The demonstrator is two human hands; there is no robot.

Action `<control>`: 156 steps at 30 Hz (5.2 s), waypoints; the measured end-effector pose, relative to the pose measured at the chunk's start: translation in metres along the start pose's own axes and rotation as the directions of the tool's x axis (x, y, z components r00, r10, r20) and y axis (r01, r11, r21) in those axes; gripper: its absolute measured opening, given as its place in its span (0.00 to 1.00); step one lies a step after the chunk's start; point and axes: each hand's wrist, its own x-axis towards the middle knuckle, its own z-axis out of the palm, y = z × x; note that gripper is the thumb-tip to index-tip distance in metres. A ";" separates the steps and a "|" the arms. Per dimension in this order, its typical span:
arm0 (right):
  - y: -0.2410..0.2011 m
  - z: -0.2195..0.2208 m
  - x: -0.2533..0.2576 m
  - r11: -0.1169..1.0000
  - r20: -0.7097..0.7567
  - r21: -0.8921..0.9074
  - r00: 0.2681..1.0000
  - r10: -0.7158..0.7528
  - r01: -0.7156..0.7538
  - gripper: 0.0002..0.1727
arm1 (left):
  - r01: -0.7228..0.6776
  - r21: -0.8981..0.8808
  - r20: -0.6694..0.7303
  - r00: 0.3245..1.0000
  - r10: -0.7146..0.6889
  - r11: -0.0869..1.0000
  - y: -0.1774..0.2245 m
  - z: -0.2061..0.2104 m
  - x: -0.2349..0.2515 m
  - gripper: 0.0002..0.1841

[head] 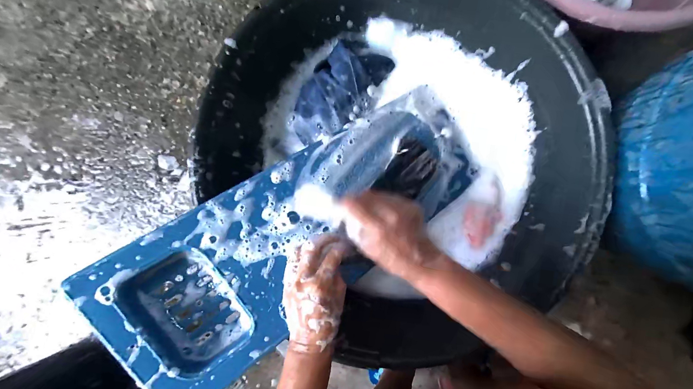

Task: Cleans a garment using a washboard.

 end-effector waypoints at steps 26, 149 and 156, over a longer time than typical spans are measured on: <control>0.098 -0.021 0.056 0.830 0.067 -0.235 0.843 0.534 -0.506 0.22 | 0.013 0.080 -0.072 0.997 -0.007 0.997 -0.008 -0.012 -0.003 0.14; 0.073 -0.009 0.061 0.866 0.042 -0.254 0.890 0.455 -0.431 0.21 | 0.312 0.467 -0.185 0.949 -0.254 0.827 0.006 -0.009 0.011 0.12; 0.003 0.018 -0.004 0.999 0.007 -0.006 0.999 -0.042 0.042 0.14 | 0.300 0.486 -0.165 0.954 -0.250 0.821 0.004 -0.012 0.003 0.12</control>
